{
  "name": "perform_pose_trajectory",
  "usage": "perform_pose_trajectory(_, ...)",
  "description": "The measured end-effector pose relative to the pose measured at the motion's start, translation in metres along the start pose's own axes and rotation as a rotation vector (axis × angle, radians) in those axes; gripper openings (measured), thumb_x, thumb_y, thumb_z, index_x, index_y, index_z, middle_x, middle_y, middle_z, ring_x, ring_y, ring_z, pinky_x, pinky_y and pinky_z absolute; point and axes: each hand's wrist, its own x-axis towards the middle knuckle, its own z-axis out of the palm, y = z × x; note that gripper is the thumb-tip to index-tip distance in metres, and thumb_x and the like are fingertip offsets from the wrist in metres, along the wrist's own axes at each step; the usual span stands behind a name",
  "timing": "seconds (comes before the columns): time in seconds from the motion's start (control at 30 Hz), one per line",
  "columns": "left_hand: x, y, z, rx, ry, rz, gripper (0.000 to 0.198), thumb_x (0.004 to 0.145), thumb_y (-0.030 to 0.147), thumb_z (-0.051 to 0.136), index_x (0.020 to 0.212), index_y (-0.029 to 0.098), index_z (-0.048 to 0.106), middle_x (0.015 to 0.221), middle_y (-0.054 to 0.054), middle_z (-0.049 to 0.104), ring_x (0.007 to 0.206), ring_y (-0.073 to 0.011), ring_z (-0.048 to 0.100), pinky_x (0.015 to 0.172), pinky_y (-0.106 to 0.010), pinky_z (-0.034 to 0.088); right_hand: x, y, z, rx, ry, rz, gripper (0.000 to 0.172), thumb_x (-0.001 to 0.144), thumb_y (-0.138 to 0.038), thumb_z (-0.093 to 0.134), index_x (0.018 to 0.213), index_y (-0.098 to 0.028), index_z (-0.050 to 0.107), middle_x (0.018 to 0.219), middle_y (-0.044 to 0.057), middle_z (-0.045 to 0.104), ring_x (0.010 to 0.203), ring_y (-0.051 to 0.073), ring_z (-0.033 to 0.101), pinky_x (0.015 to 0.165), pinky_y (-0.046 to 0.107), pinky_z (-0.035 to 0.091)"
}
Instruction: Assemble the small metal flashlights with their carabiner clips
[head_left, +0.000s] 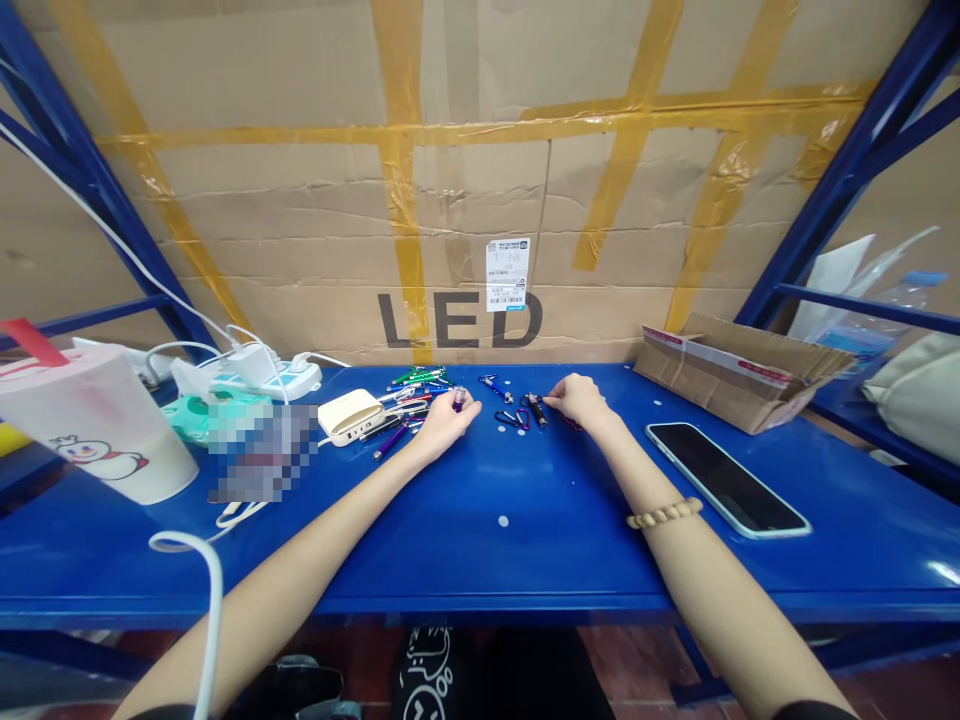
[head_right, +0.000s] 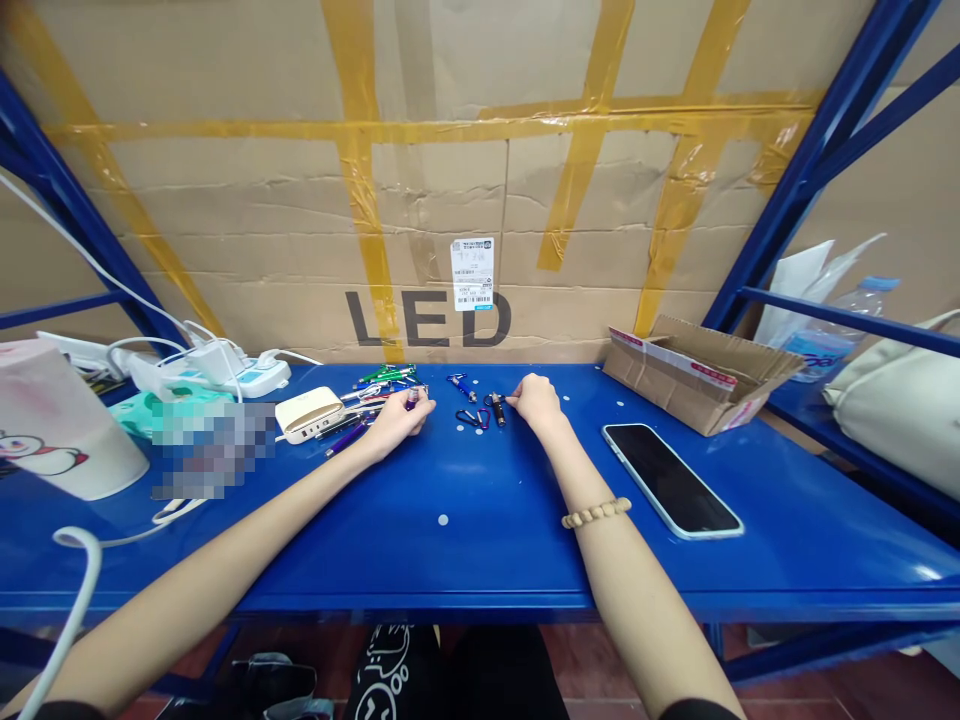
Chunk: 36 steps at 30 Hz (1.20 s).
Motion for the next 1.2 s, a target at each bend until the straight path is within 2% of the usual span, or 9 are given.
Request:
perform_pose_trajectory(0.1, -0.001, 0.002, 0.001, -0.16, -0.083, -0.037, 0.025, 0.074, 0.029, 0.052, 0.066, 0.02, 0.03, 0.046, 0.01, 0.032, 0.037, -0.0041, 0.031, 0.04, -0.019, 0.021, 0.0, 0.0, 0.002, 0.008, -0.016, -0.02, 0.015, 0.076, -0.024, 0.062, 0.082, -0.014, 0.072, 0.087, 0.013, 0.07, 0.084, 0.023, 0.066, 0.07, 0.027, 0.049)
perform_pose_trajectory(0.17, -0.002, 0.004, 0.001, -0.19, -0.105, -0.055, 0.022, 0.077, 0.031, 0.048, 0.069, 0.021, 0.03, 0.045, 0.009, 0.036, 0.036, -0.0047, 0.033, 0.039, -0.018, 0.02, 0.001, 0.001, 0.002, 0.014, -0.016, -0.026, 0.014, 0.075, -0.024, 0.063, 0.08, -0.014, 0.072, 0.085, 0.012, 0.07, 0.082, 0.022, 0.066, 0.067, 0.025, 0.049)
perform_pose_trajectory(0.4, -0.001, 0.01, 0.0, -0.158, -0.023, -0.044, 0.015, 0.082, 0.027, 0.039, 0.074, 0.02, 0.029, 0.051, 0.007, 0.048, 0.04, -0.0052, 0.036, 0.042, -0.018, 0.024, 0.006, 0.006, 0.003, 0.05, 0.003, -0.028, 0.013, 0.067, -0.017, 0.068, 0.079, -0.016, 0.072, 0.083, 0.009, 0.071, 0.081, 0.02, 0.066, 0.068, 0.024, 0.049)
perform_pose_trajectory(0.57, 0.002, 0.004, 0.001, -0.106, 0.03, -0.054, 0.017, 0.087, 0.035, 0.033, 0.079, 0.02, 0.033, 0.057, 0.006, 0.049, 0.043, -0.0058, 0.039, 0.048, -0.019, 0.03, 0.007, 0.006, 0.001, 0.095, -0.024, -0.006, 0.02, 0.063, -0.022, 0.07, 0.081, -0.016, 0.072, 0.085, 0.007, 0.071, 0.082, 0.02, 0.066, 0.07, 0.023, 0.05)
perform_pose_trajectory(0.7, 0.003, 0.0, -0.001, -0.016, 0.027, -0.01, 0.02, 0.086, 0.038, 0.037, 0.08, 0.019, 0.038, 0.063, 0.005, 0.05, 0.051, -0.0062, 0.043, 0.055, -0.02, 0.034, 0.005, 0.005, -0.004, 0.149, -0.099, 0.011, 0.02, 0.062, -0.023, 0.07, 0.079, -0.015, 0.073, 0.076, 0.007, 0.071, 0.073, 0.018, 0.067, 0.063, 0.021, 0.051)
perform_pose_trajectory(0.9, 0.003, 0.0, -0.002, -0.023, 0.014, 0.037, 0.021, 0.084, 0.035, 0.039, 0.071, 0.019, 0.037, 0.058, 0.004, 0.048, 0.052, -0.008, 0.045, 0.052, -0.021, 0.033, 0.004, 0.004, -0.007, 0.242, -0.182, 0.017, 0.009, 0.062, -0.015, 0.066, 0.069, -0.013, 0.072, 0.069, 0.006, 0.071, 0.059, 0.014, 0.066, 0.053, 0.017, 0.05)
perform_pose_trajectory(1.03, 0.004, 0.0, -0.002, -0.066, 0.02, 0.046, 0.019, 0.081, 0.033, 0.042, 0.069, 0.019, 0.039, 0.056, 0.004, 0.048, 0.052, -0.0088, 0.044, 0.049, -0.021, 0.032, 0.005, 0.004, -0.004, 0.285, -0.136, -0.006, 0.011, 0.063, -0.011, 0.063, 0.069, -0.012, 0.071, 0.069, 0.007, 0.071, 0.061, 0.015, 0.067, 0.054, 0.018, 0.051)
perform_pose_trajectory(1.2, 0.003, 0.002, -0.003, -0.107, -0.004, 0.017, 0.014, 0.078, 0.029, 0.041, 0.07, 0.019, 0.038, 0.054, 0.004, 0.047, 0.05, -0.0084, 0.043, 0.048, -0.02, 0.03, 0.004, 0.001, -0.009, 0.297, 0.009, -0.062, 0.022, 0.063, -0.007, 0.061, 0.081, -0.01, 0.072, 0.08, 0.01, 0.072, 0.078, 0.019, 0.067, 0.072, 0.022, 0.051)
